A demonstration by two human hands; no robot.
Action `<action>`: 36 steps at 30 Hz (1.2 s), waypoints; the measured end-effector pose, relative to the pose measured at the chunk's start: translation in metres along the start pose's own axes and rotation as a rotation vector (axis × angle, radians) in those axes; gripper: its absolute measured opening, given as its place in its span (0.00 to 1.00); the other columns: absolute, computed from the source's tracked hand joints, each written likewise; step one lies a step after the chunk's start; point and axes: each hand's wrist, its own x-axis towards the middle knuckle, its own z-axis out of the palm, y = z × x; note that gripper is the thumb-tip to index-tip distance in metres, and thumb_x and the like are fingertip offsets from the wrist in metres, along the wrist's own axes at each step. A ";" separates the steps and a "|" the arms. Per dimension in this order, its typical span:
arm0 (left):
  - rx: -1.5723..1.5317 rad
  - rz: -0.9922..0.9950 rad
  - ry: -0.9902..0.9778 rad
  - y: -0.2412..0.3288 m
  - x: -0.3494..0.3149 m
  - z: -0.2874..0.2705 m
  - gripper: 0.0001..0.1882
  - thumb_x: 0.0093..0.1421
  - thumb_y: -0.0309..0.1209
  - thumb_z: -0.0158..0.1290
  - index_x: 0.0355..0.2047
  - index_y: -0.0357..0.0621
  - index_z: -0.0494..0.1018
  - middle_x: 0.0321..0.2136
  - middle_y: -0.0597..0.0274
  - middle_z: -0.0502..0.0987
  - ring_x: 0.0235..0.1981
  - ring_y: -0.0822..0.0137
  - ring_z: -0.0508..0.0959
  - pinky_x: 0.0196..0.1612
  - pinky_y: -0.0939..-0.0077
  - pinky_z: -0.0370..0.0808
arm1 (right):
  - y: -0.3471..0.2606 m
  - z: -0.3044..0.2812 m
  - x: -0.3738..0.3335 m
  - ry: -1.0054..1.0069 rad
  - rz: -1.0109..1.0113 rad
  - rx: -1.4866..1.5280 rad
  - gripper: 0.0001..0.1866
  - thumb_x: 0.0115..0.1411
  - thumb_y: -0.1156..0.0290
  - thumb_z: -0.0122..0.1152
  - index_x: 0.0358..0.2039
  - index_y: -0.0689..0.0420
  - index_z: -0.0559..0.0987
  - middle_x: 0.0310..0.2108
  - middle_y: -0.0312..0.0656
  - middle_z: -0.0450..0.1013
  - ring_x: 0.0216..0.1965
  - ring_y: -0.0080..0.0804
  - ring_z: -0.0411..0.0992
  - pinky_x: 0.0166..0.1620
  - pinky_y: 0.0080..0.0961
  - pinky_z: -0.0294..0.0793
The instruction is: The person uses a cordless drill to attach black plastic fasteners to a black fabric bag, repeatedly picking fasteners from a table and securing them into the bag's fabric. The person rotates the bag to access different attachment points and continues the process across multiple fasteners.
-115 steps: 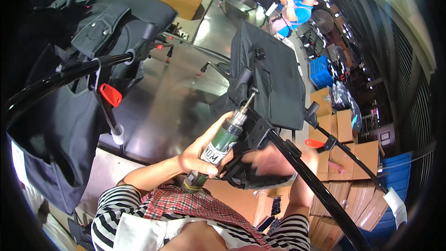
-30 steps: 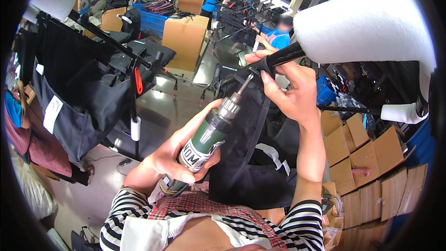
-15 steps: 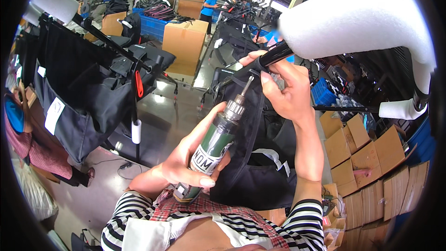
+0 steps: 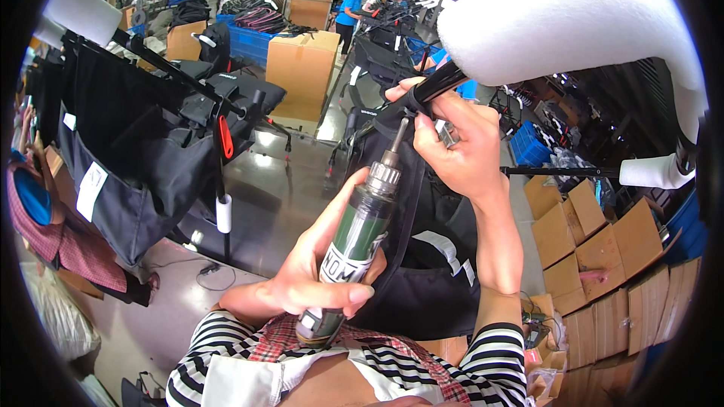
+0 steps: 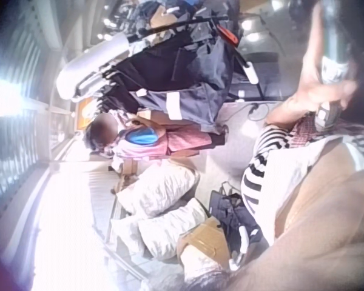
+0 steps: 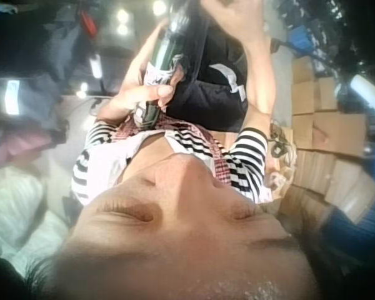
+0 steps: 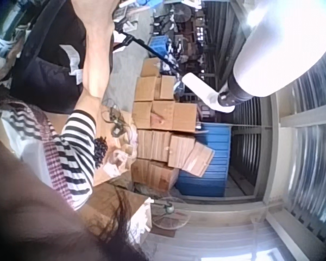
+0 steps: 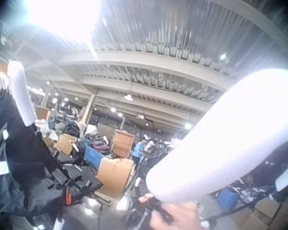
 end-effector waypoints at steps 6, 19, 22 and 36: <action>-0.260 -0.089 -0.079 -0.005 0.002 -0.008 0.63 0.52 0.17 0.57 0.73 0.66 0.25 0.27 0.51 0.68 0.17 0.65 0.74 0.20 0.74 0.72 | 0.000 -0.009 -0.003 -0.044 0.030 0.028 0.21 0.50 0.85 0.53 0.46 0.68 0.79 0.40 0.45 0.82 0.40 0.33 0.82 0.46 0.27 0.78; -0.118 -0.507 -0.221 -0.075 -0.008 -0.044 0.85 0.25 0.19 0.79 0.73 0.52 0.26 0.32 0.39 0.73 0.20 0.65 0.76 0.21 0.74 0.74 | 0.001 -0.194 -0.279 -0.217 1.106 -0.352 0.10 0.66 0.71 0.59 0.43 0.63 0.79 0.34 0.38 0.81 0.40 0.23 0.79 0.47 0.22 0.76; -0.126 -0.544 -0.258 -0.089 0.002 -0.062 0.87 0.25 0.21 0.80 0.72 0.53 0.22 0.28 0.42 0.73 0.17 0.65 0.75 0.18 0.75 0.75 | -0.056 -0.199 -0.427 -0.245 1.439 -0.606 0.07 0.59 0.69 0.61 0.34 0.57 0.82 0.31 0.49 0.79 0.35 0.47 0.79 0.41 0.38 0.77; 0.156 -0.608 -0.127 -0.065 -0.010 -0.025 0.78 0.34 0.34 0.79 0.74 0.51 0.31 0.53 0.55 0.67 0.35 0.69 0.74 0.33 0.76 0.74 | -0.064 -0.111 -0.676 -0.552 1.112 -0.643 0.15 0.53 0.73 0.60 0.43 0.52 0.79 0.33 0.44 0.74 0.37 0.42 0.73 0.39 0.40 0.73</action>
